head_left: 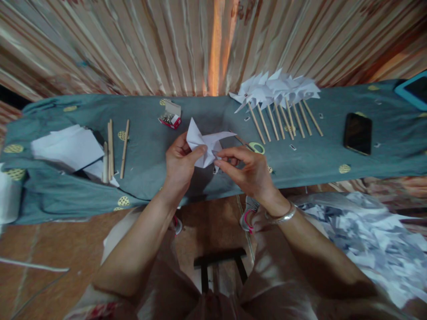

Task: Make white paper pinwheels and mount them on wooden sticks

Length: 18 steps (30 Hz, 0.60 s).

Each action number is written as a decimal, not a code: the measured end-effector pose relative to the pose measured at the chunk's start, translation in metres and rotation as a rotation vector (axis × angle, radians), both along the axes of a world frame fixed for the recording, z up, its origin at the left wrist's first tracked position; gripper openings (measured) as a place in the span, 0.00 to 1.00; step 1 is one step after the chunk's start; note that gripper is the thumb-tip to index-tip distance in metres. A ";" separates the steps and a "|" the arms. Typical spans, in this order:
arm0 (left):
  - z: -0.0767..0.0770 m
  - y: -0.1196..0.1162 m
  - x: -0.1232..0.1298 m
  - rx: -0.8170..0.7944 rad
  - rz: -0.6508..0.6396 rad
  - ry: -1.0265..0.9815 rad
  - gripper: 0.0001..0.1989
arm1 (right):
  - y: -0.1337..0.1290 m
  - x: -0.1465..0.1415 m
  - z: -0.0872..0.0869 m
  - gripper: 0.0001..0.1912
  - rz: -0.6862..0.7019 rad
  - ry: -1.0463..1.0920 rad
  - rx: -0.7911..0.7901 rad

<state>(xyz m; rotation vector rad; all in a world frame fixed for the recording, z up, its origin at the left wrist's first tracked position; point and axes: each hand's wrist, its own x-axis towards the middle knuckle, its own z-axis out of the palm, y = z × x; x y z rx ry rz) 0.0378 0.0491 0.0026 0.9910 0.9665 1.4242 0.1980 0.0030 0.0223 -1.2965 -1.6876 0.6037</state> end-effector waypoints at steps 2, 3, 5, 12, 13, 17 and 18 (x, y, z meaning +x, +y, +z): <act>0.001 -0.001 0.002 0.001 -0.001 -0.005 0.17 | 0.000 -0.002 -0.001 0.03 0.006 -0.001 -0.015; 0.001 -0.001 0.002 0.000 -0.007 -0.007 0.17 | 0.001 -0.003 -0.001 0.03 0.011 -0.004 -0.017; 0.001 -0.002 0.003 0.001 -0.014 -0.007 0.18 | 0.001 -0.004 0.000 0.04 0.019 -0.009 -0.013; -0.002 -0.004 0.004 0.011 -0.028 0.030 0.21 | 0.004 -0.008 0.002 0.07 -0.029 0.056 -0.077; -0.002 -0.004 0.004 0.016 -0.030 0.041 0.21 | 0.005 -0.008 0.001 0.08 -0.040 0.077 -0.094; -0.003 -0.005 0.004 0.040 -0.028 0.099 0.24 | 0.007 -0.009 -0.003 0.08 -0.062 0.137 -0.138; -0.004 -0.005 0.004 0.045 -0.025 0.110 0.24 | 0.008 -0.009 -0.004 0.08 -0.063 0.141 -0.146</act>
